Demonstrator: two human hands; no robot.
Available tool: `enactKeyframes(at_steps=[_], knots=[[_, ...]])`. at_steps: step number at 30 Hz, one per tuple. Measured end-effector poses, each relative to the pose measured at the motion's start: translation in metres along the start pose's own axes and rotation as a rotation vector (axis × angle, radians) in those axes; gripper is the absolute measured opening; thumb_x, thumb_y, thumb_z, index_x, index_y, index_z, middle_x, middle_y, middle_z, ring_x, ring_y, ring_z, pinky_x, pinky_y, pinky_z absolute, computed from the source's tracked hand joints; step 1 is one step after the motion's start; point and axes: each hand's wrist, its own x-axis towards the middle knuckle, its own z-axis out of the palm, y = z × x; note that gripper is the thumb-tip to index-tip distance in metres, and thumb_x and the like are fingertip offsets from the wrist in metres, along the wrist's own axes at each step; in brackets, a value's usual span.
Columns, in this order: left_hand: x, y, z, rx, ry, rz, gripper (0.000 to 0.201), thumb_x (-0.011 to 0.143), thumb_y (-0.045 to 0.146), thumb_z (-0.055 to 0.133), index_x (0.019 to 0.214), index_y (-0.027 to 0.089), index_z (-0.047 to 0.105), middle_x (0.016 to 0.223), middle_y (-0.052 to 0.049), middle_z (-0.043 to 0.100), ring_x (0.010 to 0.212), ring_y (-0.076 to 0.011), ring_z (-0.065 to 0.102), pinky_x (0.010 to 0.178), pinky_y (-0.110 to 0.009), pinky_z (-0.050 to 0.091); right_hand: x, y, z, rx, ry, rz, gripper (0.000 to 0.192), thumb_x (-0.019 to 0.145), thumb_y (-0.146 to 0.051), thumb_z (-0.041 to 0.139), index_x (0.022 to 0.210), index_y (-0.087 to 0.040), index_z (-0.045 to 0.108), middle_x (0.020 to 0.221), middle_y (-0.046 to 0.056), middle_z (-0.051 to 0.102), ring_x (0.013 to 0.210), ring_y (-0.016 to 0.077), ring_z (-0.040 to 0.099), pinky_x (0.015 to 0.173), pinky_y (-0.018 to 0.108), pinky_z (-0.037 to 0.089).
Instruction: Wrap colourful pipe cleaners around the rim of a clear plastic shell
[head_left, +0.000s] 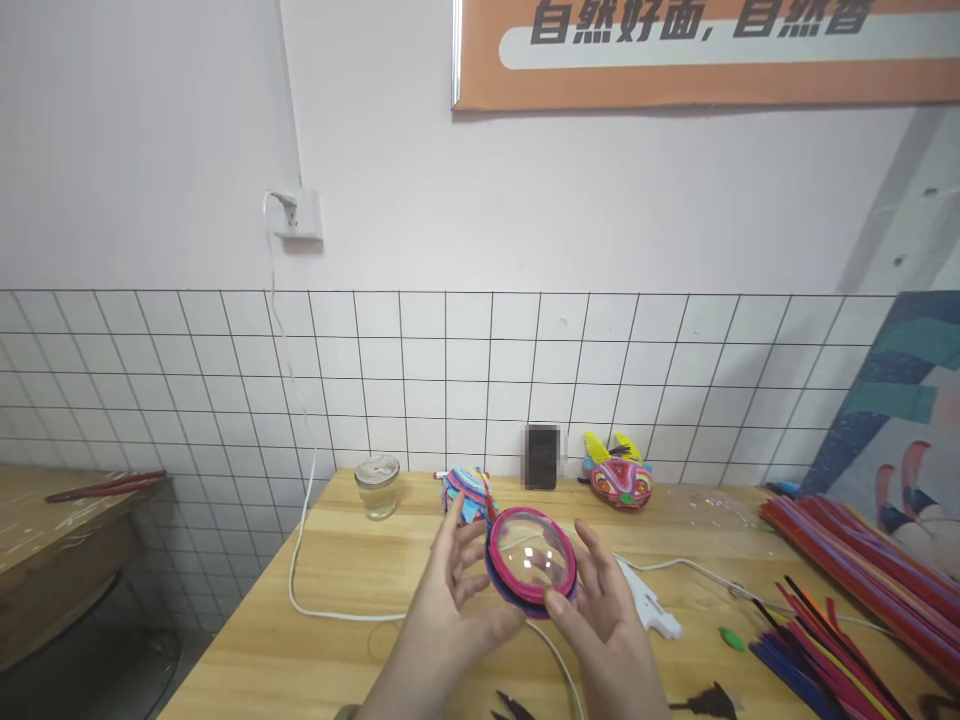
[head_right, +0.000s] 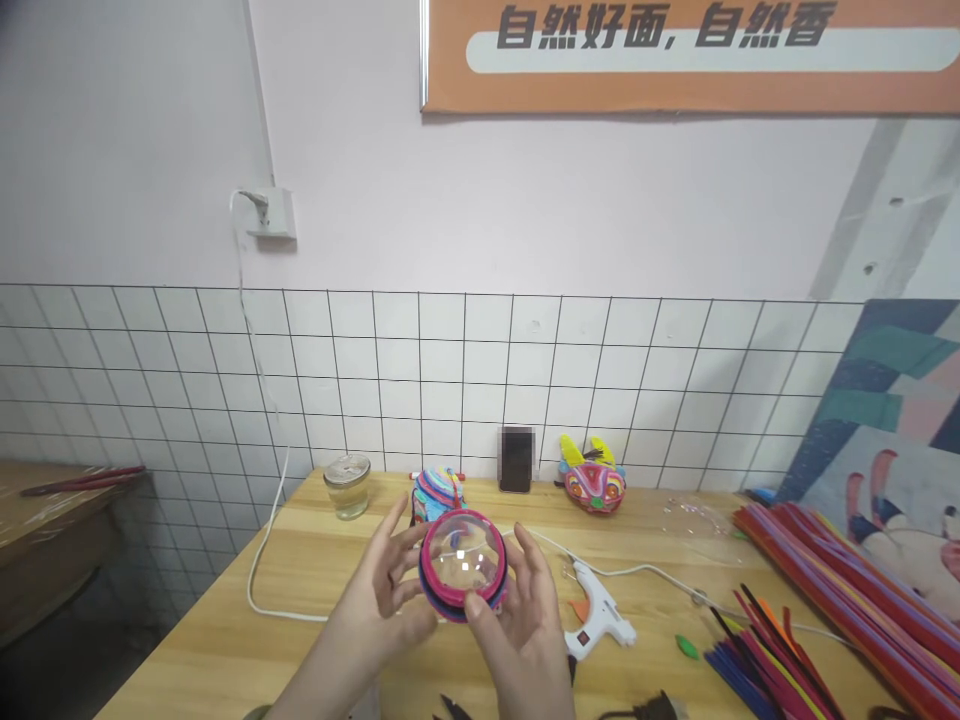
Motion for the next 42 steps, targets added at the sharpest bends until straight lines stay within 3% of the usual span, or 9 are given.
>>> enactKeyframes(at_steps=[3, 11, 18, 27, 33, 37, 42], knots=[[-0.008, -0.001, 0.013, -0.126, -0.075, -0.007, 0.118, 0.057, 0.038, 0.084, 0.148, 0.022, 0.011, 0.139, -0.018, 0.047, 0.126, -0.0313, 0.047, 0.099, -0.038, 0.041, -0.007, 0.003, 0.005, 0.008, -0.012, -0.031, 0.073, 0.066, -0.05, 0.078, 0.125, -0.032, 0.039, 0.136, 0.011, 0.042, 0.12, 0.0297, 0.047, 0.095, 0.044, 0.042], [-0.015, 0.012, 0.015, -0.175, -0.133, -0.026, 0.114, 0.064, 0.032, 0.08, 0.149, 0.021, 0.005, 0.135, -0.018, 0.051, 0.122, -0.0309, 0.052, 0.101, -0.039, 0.041, -0.012, 0.007, 0.006, -0.103, -0.024, -0.139, 0.074, 0.068, -0.056, 0.072, 0.128, -0.034, 0.034, 0.139, 0.014, 0.037, 0.128, 0.0388, 0.037, 0.102, 0.061, 0.027], [-0.013, 0.008, 0.012, -0.134, -0.082, -0.019, 0.107, 0.062, 0.027, 0.08, 0.147, 0.024, 0.014, 0.137, -0.018, 0.049, 0.123, -0.0336, 0.05, 0.097, -0.04, 0.046, -0.014, 0.007, 0.005, -0.114, -0.041, -0.148, 0.077, 0.068, -0.053, 0.075, 0.13, -0.034, 0.034, 0.14, 0.013, 0.042, 0.129, 0.0347, 0.04, 0.104, 0.054, 0.03], [-0.011, 0.004, 0.01, -0.163, -0.109, -0.009, 0.113, 0.063, 0.026, 0.08, 0.148, 0.023, 0.005, 0.139, -0.019, 0.047, 0.124, -0.0349, 0.048, 0.096, -0.042, 0.047, -0.012, 0.012, 0.003, -0.118, -0.012, -0.174, 0.076, 0.068, -0.05, 0.074, 0.132, -0.033, 0.037, 0.135, 0.013, 0.049, 0.122, 0.0336, 0.049, 0.099, 0.049, 0.039], [-0.016, 0.016, 0.008, -0.18, -0.146, -0.025, 0.1, 0.062, 0.03, 0.082, 0.144, 0.028, 0.025, 0.142, -0.015, 0.045, 0.127, -0.0341, 0.046, 0.103, -0.043, 0.04, -0.015, 0.009, 0.005, -0.088, 0.004, -0.192, 0.07, 0.068, -0.045, 0.076, 0.128, -0.035, 0.042, 0.132, 0.01, 0.052, 0.123, 0.0304, 0.049, 0.099, 0.044, 0.04], [-0.016, 0.022, 0.01, -0.188, -0.134, -0.037, 0.108, 0.053, 0.035, 0.087, 0.143, 0.029, 0.028, 0.138, -0.014, 0.051, 0.125, -0.0335, 0.049, 0.102, -0.041, 0.041, -0.015, 0.008, 0.005, -0.101, -0.006, -0.197, 0.068, 0.069, -0.047, 0.075, 0.128, -0.036, 0.041, 0.132, 0.01, 0.052, 0.123, 0.0302, 0.049, 0.098, 0.044, 0.04], [-0.012, 0.017, 0.01, -0.163, -0.073, -0.037, 0.112, 0.054, 0.038, 0.086, 0.146, 0.027, 0.023, 0.133, -0.016, 0.055, 0.12, -0.0351, 0.053, 0.098, -0.043, 0.045, -0.014, 0.012, 0.001, -0.121, -0.014, -0.195, 0.069, 0.068, -0.045, 0.076, 0.128, -0.035, 0.041, 0.132, 0.009, 0.052, 0.123, 0.0297, 0.05, 0.097, 0.042, 0.04]])
